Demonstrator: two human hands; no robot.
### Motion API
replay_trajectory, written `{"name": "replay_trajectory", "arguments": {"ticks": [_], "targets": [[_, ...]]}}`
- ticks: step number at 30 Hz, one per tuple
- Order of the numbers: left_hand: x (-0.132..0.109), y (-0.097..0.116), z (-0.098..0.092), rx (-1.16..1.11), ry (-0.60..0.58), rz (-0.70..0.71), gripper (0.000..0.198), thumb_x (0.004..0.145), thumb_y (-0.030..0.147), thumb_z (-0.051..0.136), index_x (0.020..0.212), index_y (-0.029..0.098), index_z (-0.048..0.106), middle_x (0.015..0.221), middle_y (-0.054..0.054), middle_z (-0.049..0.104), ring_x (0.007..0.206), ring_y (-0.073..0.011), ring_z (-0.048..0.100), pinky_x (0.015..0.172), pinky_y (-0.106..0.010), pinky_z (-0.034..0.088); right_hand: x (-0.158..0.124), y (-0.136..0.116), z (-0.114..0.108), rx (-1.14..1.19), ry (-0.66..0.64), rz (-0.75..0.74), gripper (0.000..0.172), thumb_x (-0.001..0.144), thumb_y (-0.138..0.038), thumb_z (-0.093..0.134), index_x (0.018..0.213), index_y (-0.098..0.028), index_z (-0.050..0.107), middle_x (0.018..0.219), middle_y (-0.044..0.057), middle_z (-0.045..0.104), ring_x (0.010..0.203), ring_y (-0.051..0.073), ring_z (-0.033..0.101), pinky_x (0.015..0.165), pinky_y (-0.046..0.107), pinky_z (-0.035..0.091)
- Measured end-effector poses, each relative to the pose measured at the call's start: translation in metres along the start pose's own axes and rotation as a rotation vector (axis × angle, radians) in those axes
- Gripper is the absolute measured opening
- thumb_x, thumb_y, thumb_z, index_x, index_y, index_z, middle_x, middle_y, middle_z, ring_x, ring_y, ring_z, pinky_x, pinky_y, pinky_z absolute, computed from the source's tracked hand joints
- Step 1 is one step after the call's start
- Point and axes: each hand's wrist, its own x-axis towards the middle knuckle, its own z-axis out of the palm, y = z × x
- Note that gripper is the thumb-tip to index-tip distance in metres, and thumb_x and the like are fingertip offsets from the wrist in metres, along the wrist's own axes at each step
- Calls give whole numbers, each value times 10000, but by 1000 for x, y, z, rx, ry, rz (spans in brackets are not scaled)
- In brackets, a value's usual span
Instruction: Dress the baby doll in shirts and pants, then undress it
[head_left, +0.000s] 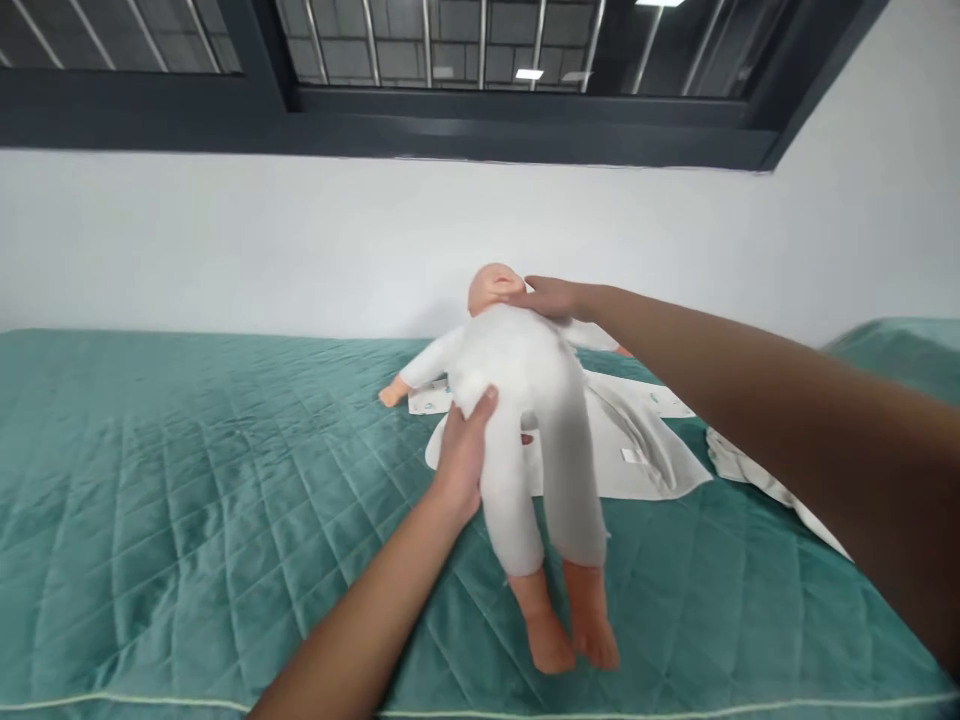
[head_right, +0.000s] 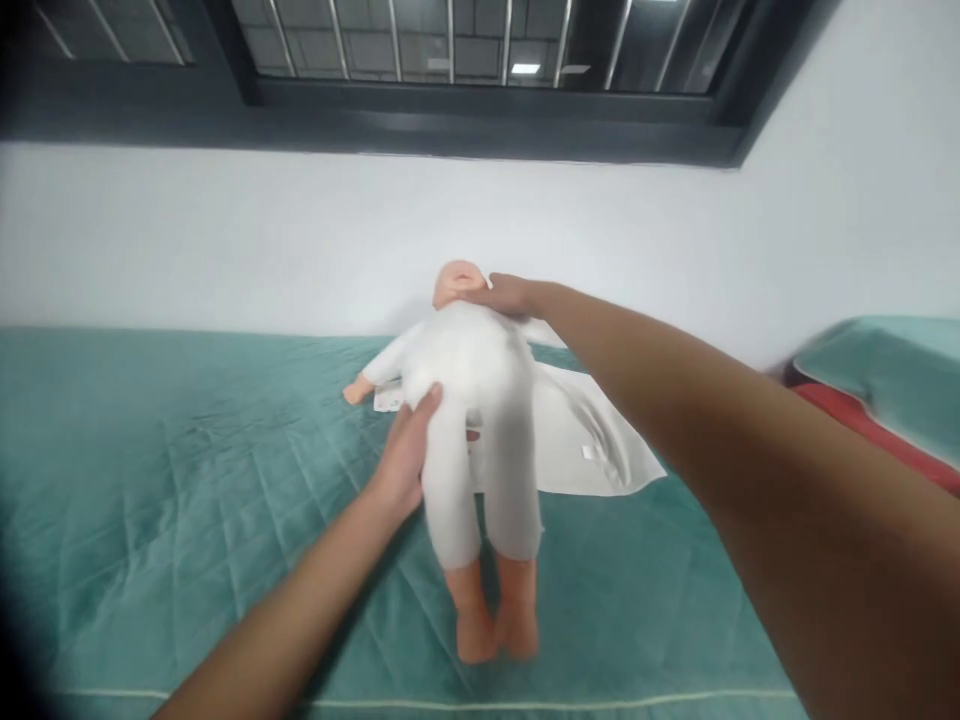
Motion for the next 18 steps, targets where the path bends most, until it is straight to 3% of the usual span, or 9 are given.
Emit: {"name": "replay_trajectory", "arguments": {"ticks": [4, 9, 11, 13, 15, 18], "targets": [[6, -30, 36, -1, -133, -112, 827, 842, 755, 513, 1531, 309, 408, 1455, -189, 583, 1191, -380, 673, 904, -520, 616, -31, 62, 2, 80, -150, 159, 825, 857, -731, 591, 1420, -129, 552, 1450, 216, 592, 1242, 333, 633, 1038, 435, 518], [25, -48, 38, 36, -59, 14, 724, 875, 635, 597, 1490, 279, 454, 1493, -145, 566, 1291, -302, 624, 1011, -411, 560, -32, 101, 25, 71, -131, 225, 879, 908, -703, 522, 1533, -95, 414, 1538, 236, 495, 1342, 363, 560, 1088, 483, 470], [37, -49, 28, 243, -1, 64, 630, 896, 633, 574, 1397, 253, 541, 1434, -152, 616, 1290, -311, 619, 1040, -439, 527, -30, 111, 33, 23, -108, 240, 905, 929, -683, 496, 1580, -79, 323, 1595, 234, 415, 1403, 361, 502, 1129, 485, 427], [50, -47, 15, 592, 61, 106, 548, 923, 663, 497, 1184, 210, 660, 1243, -194, 710, 1190, -362, 662, 991, -495, 511, -29, 120, 32, -29, -111, 255, 955, 939, -694, 465, 1618, -69, 219, 1609, 234, 392, 1428, 356, 475, 1147, 476, 401], [62, -42, 2, 951, 114, 199, 520, 971, 631, 409, 971, 195, 692, 1038, -207, 739, 1053, -381, 696, 916, -505, 498, -29, 125, 24, -118, -125, 259, 973, 934, -713, 455, 1635, -98, 176, 1545, 230, 489, 1372, 368, 529, 1113, 490, 420], [77, -37, -11, 1291, 164, 436, 439, 1024, 482, 370, 894, 192, 673, 983, -190, 711, 1022, -353, 676, 885, -470, 484, -31, 115, 12, -268, -26, 229, 840, 944, -671, 473, 1594, -165, 311, 1338, 180, 673, 1192, 363, 637, 1005, 494, 471]]}}
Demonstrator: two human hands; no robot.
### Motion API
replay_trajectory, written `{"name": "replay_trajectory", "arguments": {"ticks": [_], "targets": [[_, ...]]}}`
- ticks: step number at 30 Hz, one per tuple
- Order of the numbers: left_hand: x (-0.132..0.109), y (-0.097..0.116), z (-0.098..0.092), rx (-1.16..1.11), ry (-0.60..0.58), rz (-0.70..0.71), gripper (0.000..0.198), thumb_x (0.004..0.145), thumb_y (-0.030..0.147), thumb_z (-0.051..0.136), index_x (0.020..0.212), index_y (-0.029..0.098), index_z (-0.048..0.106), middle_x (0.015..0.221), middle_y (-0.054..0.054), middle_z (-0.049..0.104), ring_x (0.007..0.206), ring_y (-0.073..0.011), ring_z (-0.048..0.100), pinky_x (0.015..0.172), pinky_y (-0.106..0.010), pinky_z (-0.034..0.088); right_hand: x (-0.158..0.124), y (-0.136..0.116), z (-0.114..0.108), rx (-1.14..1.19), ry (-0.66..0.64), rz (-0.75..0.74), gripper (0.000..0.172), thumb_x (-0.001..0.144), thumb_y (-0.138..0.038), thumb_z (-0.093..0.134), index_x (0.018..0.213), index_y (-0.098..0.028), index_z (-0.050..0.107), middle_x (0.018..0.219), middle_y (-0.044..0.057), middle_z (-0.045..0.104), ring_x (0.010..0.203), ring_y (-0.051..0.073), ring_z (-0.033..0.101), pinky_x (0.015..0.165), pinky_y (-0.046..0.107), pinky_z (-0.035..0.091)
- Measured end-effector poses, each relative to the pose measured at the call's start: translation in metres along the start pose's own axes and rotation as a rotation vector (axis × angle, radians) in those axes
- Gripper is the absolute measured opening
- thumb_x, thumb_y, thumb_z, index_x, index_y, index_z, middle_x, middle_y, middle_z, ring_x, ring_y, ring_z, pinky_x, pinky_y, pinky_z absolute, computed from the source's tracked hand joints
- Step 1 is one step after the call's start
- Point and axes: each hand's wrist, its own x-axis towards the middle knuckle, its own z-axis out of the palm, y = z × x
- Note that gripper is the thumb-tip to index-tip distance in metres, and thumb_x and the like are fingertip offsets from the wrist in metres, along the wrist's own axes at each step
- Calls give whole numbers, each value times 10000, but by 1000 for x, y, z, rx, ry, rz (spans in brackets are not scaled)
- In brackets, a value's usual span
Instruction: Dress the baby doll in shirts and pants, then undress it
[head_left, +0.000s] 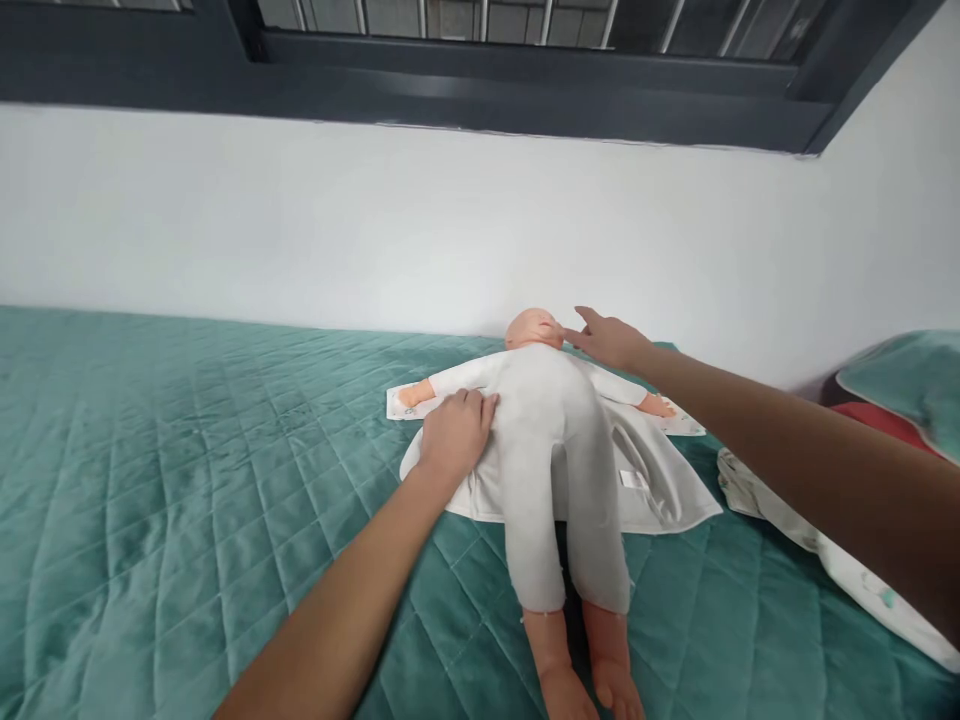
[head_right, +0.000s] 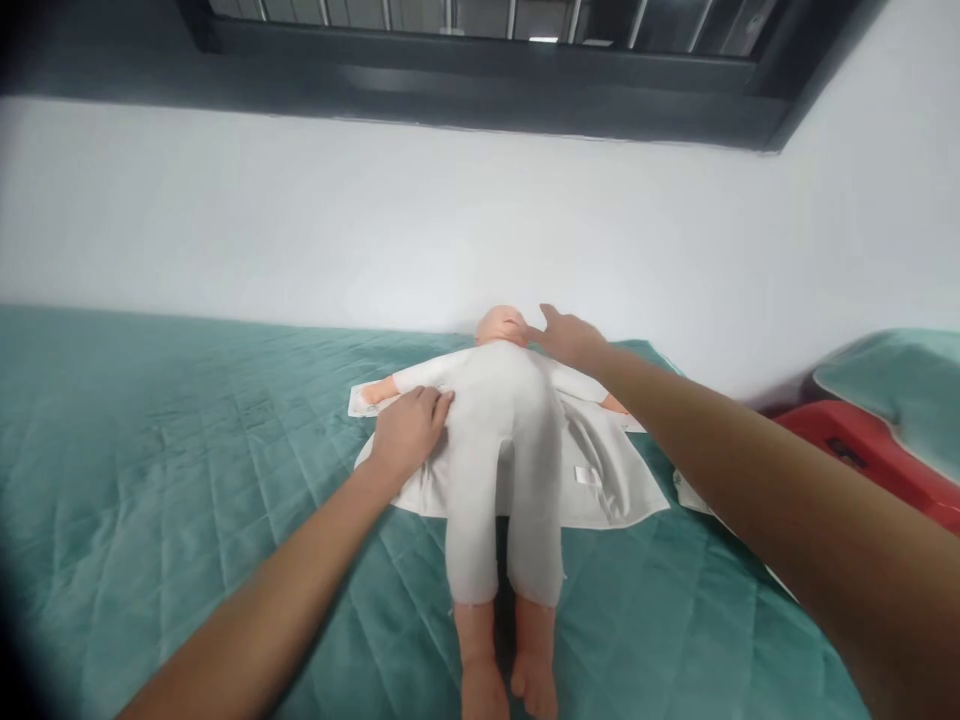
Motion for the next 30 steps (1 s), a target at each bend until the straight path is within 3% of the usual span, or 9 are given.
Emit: {"name": "replay_trajectory", "arguments": {"ticks": [4, 6, 9, 12, 16, 19, 22, 26, 30], "targets": [[12, -17, 7, 32, 54, 188, 322, 1027, 373, 413, 914, 188, 651, 1015, -161, 689, 1059, -316, 624, 947, -455, 472, -21, -52, 14, 121, 232, -155, 439, 1005, -371, 410, 1349, -157, 577, 1242, 119, 704, 1117, 260, 647, 985, 394, 477], [16, -28, 12, -101, 12, 227, 314, 1038, 345, 388, 959, 183, 645, 1024, -135, 693, 1025, -285, 629, 951, -441, 483, -33, -87, 36, 166, 226, -364, 374, 979, -248, 396, 1268, -155, 615, 1284, 113, 676, 1179, 233, 608, 1027, 365, 456], [19, -45, 16, -283, -53, 232, 305, 1031, 271, 369, 1059, 164, 654, 1116, -121, 691, 1058, -249, 638, 966, -400, 501, -40, -127, 70, -25, 71, -676, 372, 931, -188, 475, 1280, -162, 601, 1368, 129, 619, 1265, 274, 540, 1048, 411, 428], [19, -51, 15, -169, -97, 187, 268, 966, 223, 465, 1071, 152, 701, 1184, -136, 670, 1135, -282, 617, 1004, -428, 483, -28, -145, 88, -300, -108, -686, 314, 895, -154, 500, 1183, -159, 627, 1297, 162, 645, 1225, 323, 560, 1005, 459, 427], [14, -45, 9, 50, -120, 161, 282, 899, 305, 604, 1136, 212, 725, 1204, -113, 650, 1181, -322, 576, 1019, -502, 440, -3, -146, 91, -369, -233, -663, 278, 838, -229, 607, 1109, -178, 645, 1200, 146, 693, 1065, 319, 646, 889, 425, 468], [13, -39, 6, 99, -118, 145, 297, 904, 352, 617, 1171, 249, 696, 1207, -83, 646, 1181, -303, 565, 996, -489, 437, 4, -139, 89, -368, -222, -647, 257, 832, -249, 599, 1076, -186, 649, 1164, 130, 710, 1006, 313, 668, 827, 406, 473], [16, -39, 9, 142, -83, 58, 312, 914, 390, 611, 1164, 207, 652, 1216, -105, 642, 1186, -317, 552, 956, -463, 449, 3, -131, 85, -354, -168, -606, 264, 852, -237, 550, 1097, -198, 641, 1153, 120, 716, 1033, 313, 664, 807, 390, 472], [21, -46, 13, 154, -34, -31, 241, 949, 373, 557, 1048, 167, 632, 1173, -156, 656, 1130, -316, 584, 890, -411, 458, -3, -118, 76, -304, -119, -527, 304, 816, -206, 561, 1110, -222, 636, 1151, 90, 723, 1026, 282, 666, 767, 351, 469], [24, -54, 11, -6, -9, -92, 183, 974, 321, 511, 871, 206, 609, 937, -84, 696, 882, -239, 630, 704, -325, 409, -14, -105, 66, -284, -150, -474, 226, 845, -315, 580, 1043, -235, 653, 1106, 73, 738, 970, 273, 677, 711, 340, 459]]}}
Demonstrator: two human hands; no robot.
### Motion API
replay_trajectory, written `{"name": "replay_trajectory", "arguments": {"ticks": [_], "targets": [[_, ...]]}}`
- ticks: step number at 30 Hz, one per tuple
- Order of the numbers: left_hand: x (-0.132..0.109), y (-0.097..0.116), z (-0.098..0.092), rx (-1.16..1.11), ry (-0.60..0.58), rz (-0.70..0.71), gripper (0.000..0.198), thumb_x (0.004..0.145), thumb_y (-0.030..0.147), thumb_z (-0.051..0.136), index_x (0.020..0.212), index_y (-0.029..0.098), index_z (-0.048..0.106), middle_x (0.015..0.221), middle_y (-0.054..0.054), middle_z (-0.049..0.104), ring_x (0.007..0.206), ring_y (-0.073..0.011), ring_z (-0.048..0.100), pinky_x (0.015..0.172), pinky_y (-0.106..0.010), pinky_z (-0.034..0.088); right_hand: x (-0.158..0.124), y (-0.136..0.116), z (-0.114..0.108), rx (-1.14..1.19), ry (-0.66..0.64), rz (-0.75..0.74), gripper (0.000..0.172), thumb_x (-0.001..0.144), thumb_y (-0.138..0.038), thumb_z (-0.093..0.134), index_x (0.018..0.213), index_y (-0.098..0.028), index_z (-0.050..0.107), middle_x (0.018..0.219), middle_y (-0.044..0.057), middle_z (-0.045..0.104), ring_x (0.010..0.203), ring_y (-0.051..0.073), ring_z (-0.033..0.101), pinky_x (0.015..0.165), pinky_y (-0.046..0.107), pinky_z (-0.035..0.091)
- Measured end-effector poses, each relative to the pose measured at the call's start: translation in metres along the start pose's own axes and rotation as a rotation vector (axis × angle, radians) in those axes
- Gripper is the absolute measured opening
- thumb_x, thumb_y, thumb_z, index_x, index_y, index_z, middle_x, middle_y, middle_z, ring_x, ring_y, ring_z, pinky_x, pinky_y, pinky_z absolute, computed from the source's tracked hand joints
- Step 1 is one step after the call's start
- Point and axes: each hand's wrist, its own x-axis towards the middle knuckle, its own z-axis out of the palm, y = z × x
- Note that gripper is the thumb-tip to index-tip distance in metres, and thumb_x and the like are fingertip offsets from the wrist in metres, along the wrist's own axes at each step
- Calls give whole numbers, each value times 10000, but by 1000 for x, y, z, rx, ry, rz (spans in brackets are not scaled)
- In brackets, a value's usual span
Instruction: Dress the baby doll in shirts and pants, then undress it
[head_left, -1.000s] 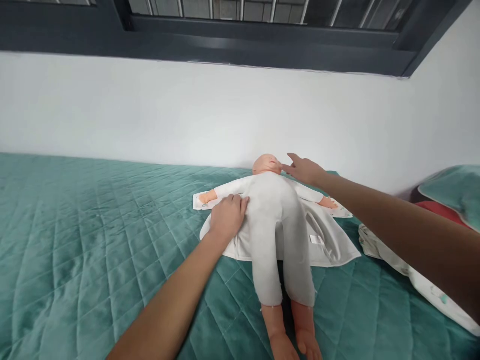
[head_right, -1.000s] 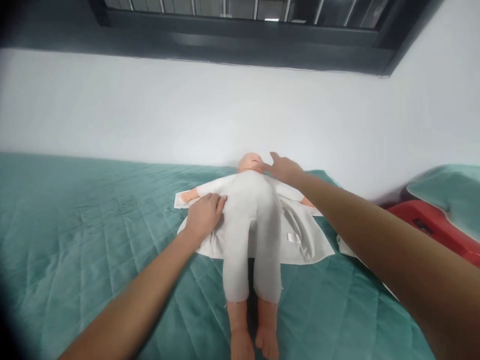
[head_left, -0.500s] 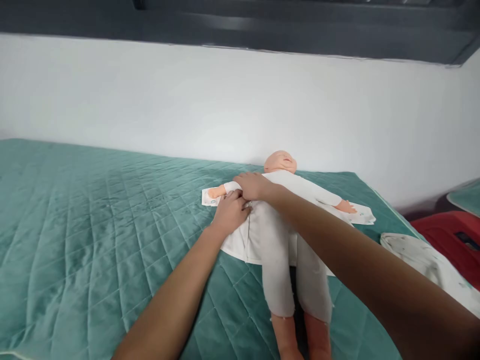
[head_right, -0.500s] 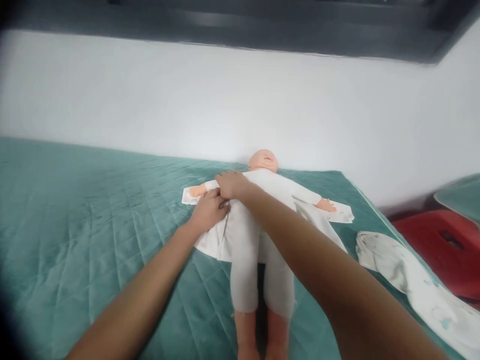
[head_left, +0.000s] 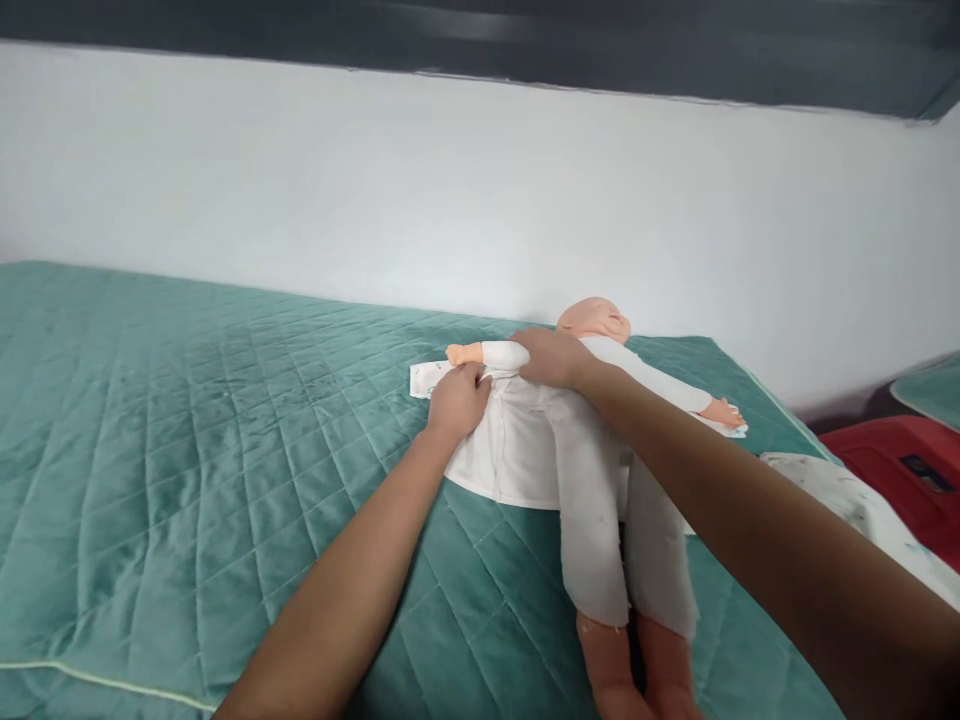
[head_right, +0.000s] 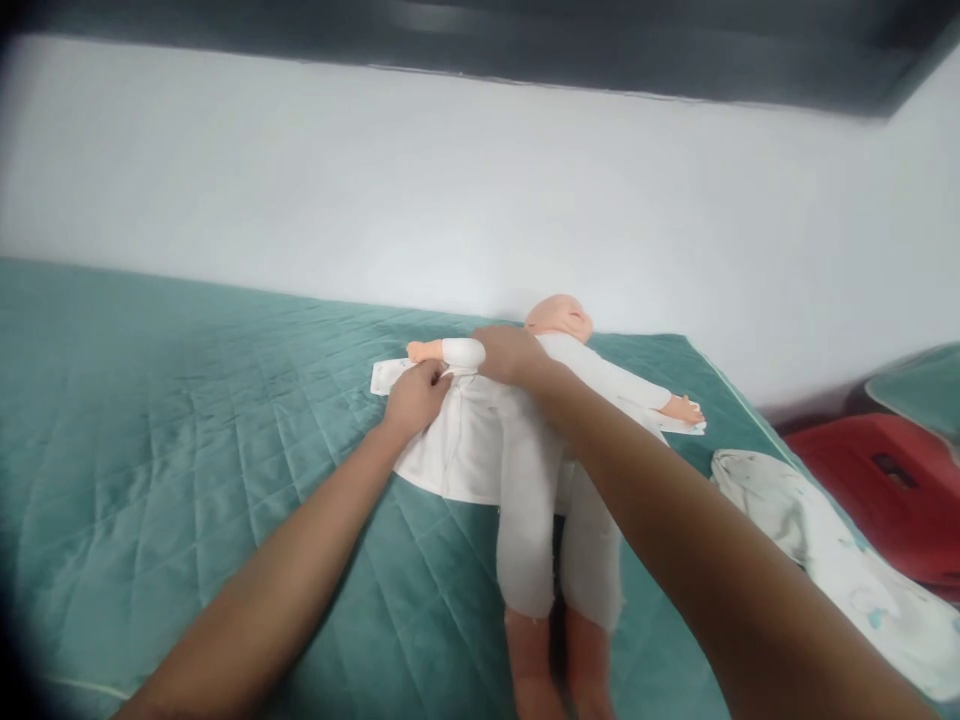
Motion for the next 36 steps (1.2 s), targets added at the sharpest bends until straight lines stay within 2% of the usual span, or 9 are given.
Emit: {"name": "replay_trajectory", "arguments": {"ticks": [3, 6, 9, 13, 16, 22, 25, 32, 36], "targets": [[1, -4, -2, -172, 45, -40, 207, 948, 318, 550, 772, 215, 582, 771, -26, 664, 752, -200, 593, 651, -295, 357, -12, 2, -2, 85, 7, 42, 334, 864, -489, 607, 1087, -245, 657, 1166, 66, 732, 1014, 277, 670, 743, 343, 467], [1, -5, -3, -363, 93, -74, 221, 915, 319, 590, 722, 213, 565, 689, 8, 624, 702, -175, 566, 663, -278, 359, -20, 4, -3, 162, 23, 68, 436, 901, -607, 554, 1128, -251, 664, 1200, 62, 733, 1038, 276, 668, 783, 349, 474], [0, -6, -6, -471, 110, -86, 227, 880, 295, 617, 680, 208, 552, 650, 21, 597, 682, -165, 550, 676, -277, 361, -24, 7, -3, 186, 51, 85, 438, 924, -592, 544, 1177, -259, 673, 1221, 55, 738, 1072, 280, 669, 822, 356, 483], [0, -5, -9, -501, 118, -145, 217, 855, 267, 627, 660, 202, 557, 644, 15, 598, 675, -166, 543, 679, -285, 357, -32, 14, -6, 217, 93, 132, 457, 909, -553, 594, 1234, -244, 681, 1292, 62, 720, 1139, 290, 660, 906, 373, 491], [1, -5, -11, -509, 130, -183, 202, 845, 259, 622, 664, 198, 556, 675, 2, 625, 689, -171, 548, 677, -286, 361, -40, 21, -9, 277, 96, 96, 452, 891, -550, 623, 1225, -254, 695, 1278, 45, 728, 1140, 281, 664, 939, 372, 492], [4, -11, -9, -655, 130, -213, 101, 773, 129, 555, 734, 178, 634, 750, -8, 679, 734, -172, 589, 689, -270, 399, -51, 25, -3, 249, 53, 48, 441, 871, -585, 627, 1208, -312, 702, 1267, 2, 727, 1119, 278, 665, 907, 368, 499], [5, -14, -8, -712, 127, -227, 83, 771, 147, 567, 758, 170, 645, 760, -6, 681, 727, -160, 591, 696, -262, 411, -51, 23, 1, 183, 60, 63, 435, 891, -582, 597, 1221, -313, 690, 1270, 3, 723, 1114, 270, 661, 881, 358, 491], [-1, -9, -11, -599, 236, -258, 119, 879, 260, 566, 813, 185, 631, 829, -17, 702, 809, -167, 629, 769, -269, 454, -50, 17, 2, 126, 47, 134, 390, 903, -564, 579, 1169, -308, 704, 1211, 18, 743, 1075, 270, 665, 769, 338, 465], [-5, -6, -12, -345, 255, -148, 146, 945, 266, 511, 847, 203, 598, 876, -44, 701, 841, -200, 627, 768, -303, 450, -50, 14, 3, 101, 31, 145, 389, 914, -553, 565, 1174, -301, 708, 1191, 33, 745, 1055, 271, 663, 783, 345, 468]]}}
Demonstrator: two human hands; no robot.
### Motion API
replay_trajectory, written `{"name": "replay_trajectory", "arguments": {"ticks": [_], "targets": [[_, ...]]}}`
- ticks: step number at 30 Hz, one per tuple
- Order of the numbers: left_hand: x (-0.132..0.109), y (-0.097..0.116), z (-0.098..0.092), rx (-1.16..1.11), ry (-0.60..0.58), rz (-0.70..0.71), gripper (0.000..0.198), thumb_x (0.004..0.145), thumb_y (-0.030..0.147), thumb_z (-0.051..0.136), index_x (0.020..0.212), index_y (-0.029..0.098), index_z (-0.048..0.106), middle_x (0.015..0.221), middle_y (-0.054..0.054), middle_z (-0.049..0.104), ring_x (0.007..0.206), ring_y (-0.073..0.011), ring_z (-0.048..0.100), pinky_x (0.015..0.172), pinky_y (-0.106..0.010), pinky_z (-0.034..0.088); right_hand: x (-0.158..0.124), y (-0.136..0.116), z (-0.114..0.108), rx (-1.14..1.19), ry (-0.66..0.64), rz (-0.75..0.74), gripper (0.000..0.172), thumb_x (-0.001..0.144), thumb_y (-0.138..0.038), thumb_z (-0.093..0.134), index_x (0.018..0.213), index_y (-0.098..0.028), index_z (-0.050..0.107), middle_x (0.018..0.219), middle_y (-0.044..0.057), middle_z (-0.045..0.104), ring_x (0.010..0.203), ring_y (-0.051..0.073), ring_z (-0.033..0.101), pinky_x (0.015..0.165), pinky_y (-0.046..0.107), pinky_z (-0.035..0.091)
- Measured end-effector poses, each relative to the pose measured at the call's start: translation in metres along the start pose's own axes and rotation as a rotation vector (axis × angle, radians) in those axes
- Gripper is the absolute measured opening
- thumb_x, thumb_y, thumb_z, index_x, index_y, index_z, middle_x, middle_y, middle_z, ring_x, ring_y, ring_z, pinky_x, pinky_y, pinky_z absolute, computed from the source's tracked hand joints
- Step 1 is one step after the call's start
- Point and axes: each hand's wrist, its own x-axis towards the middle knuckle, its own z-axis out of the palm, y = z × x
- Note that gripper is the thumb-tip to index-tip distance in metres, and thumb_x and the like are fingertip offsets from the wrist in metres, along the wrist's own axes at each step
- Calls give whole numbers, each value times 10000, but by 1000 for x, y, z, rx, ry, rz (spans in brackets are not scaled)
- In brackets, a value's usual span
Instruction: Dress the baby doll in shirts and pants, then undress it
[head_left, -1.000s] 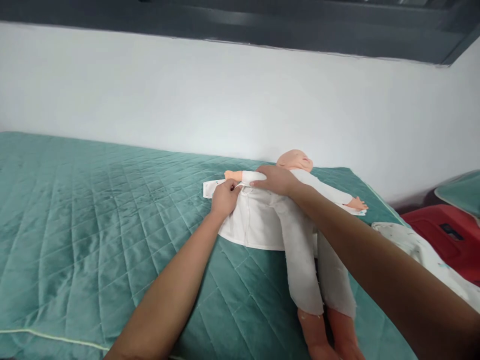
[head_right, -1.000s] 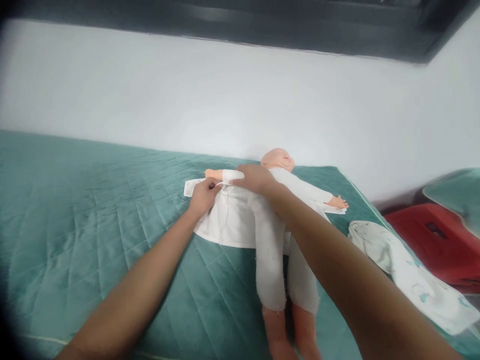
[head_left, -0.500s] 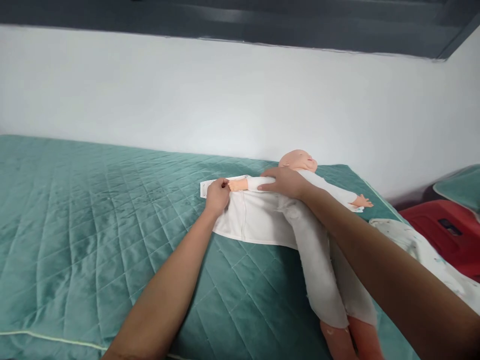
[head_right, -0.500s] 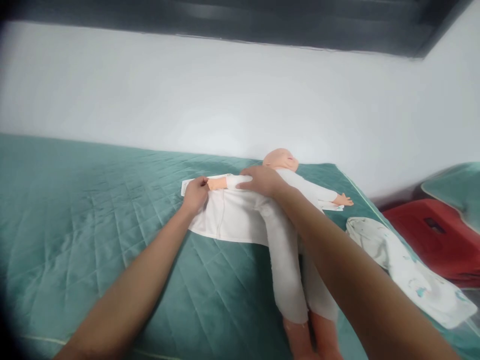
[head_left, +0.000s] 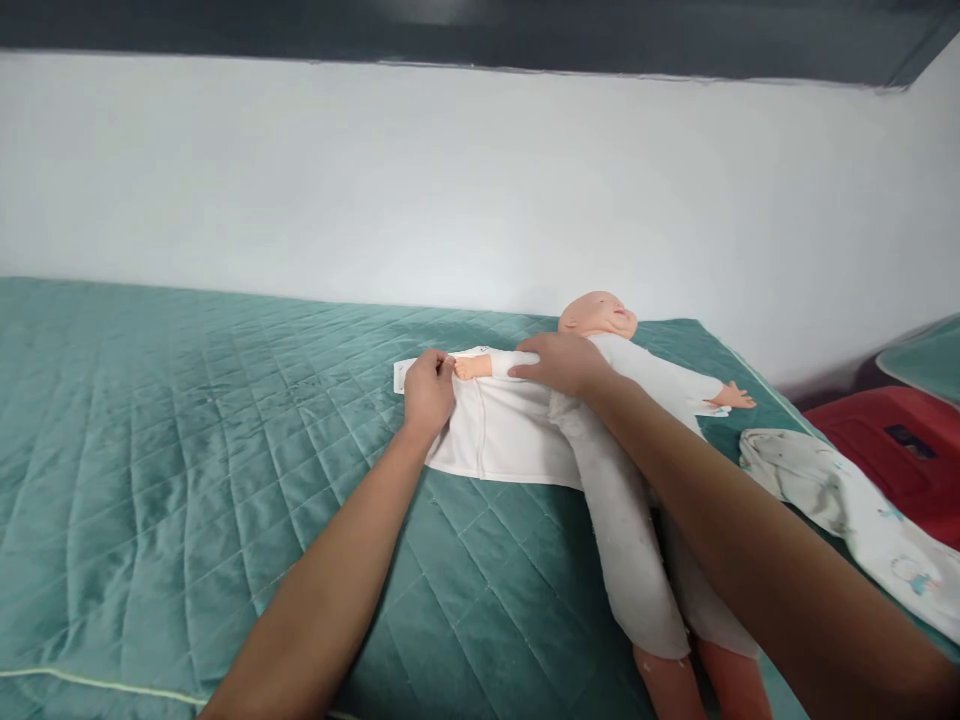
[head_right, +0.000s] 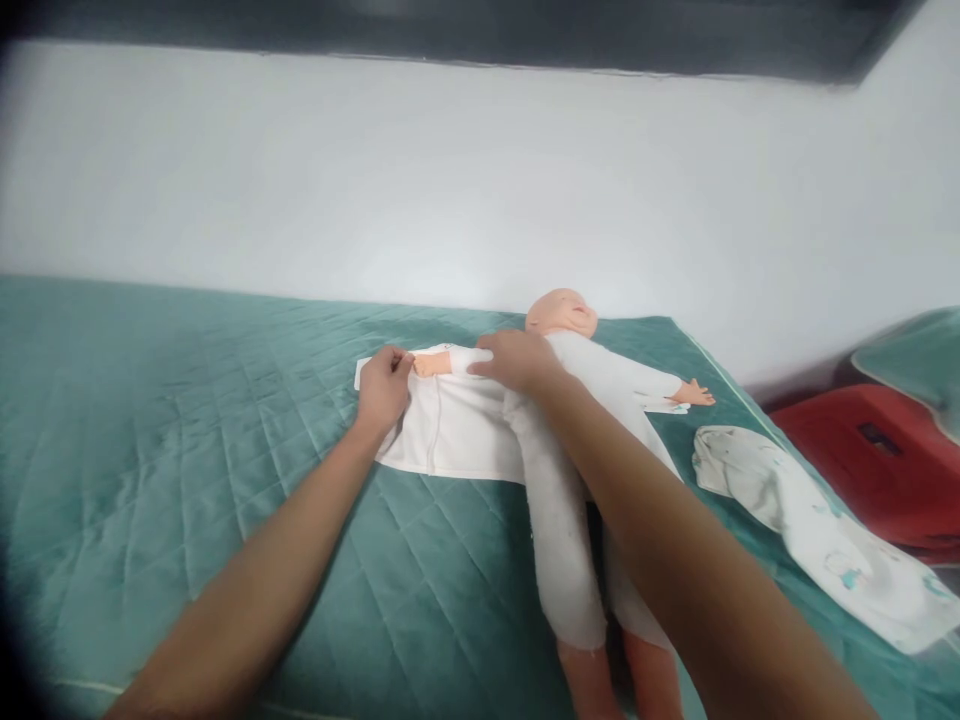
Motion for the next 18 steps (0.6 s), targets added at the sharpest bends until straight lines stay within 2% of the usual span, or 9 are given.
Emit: {"name": "replay_trajectory", "arguments": {"ticks": [4, 7, 11, 18], "targets": [[-4, 2, 0, 336, -59, 179, 194, 998, 212, 397, 900, 201, 565, 943, -104, 679, 901, -260, 616, 773, -356, 442, 0, 0, 4, 2, 9, -5, 411, 914, -549, 574, 1213, -299, 704, 1265, 44, 718, 1122, 275, 642, 885, 369, 477], [-7, 7, 0, 482, -123, 253, 213, 1005, 161, 352, 940, 196, 551, 981, -125, 666, 938, -281, 609, 789, -372, 446, 1, 0, 8, -9, 17, -4, 445, 914, -553, 579, 1247, -284, 698, 1330, 53, 692, 1180, 287, 622, 970, 403, 459], [-11, 17, -1, 551, -213, 314, 200, 1012, 153, 357, 974, 189, 550, 1003, -134, 664, 971, -290, 607, 817, -375, 452, 3, -1, 12, -16, 9, -6, 486, 917, -577, 566, 1276, -271, 687, 1350, 63, 683, 1214, 297, 607, 1010, 427, 445], [-13, 19, 3, 567, -306, 406, 224, 1011, 123, 344, 988, 188, 557, 1023, -132, 665, 987, -284, 599, 849, -375, 442, 3, -3, 11, -20, 26, 0, 440, 925, -556, 563, 1238, -279, 700, 1319, 63, 692, 1156, 288, 629, 937, 402, 473]]}}
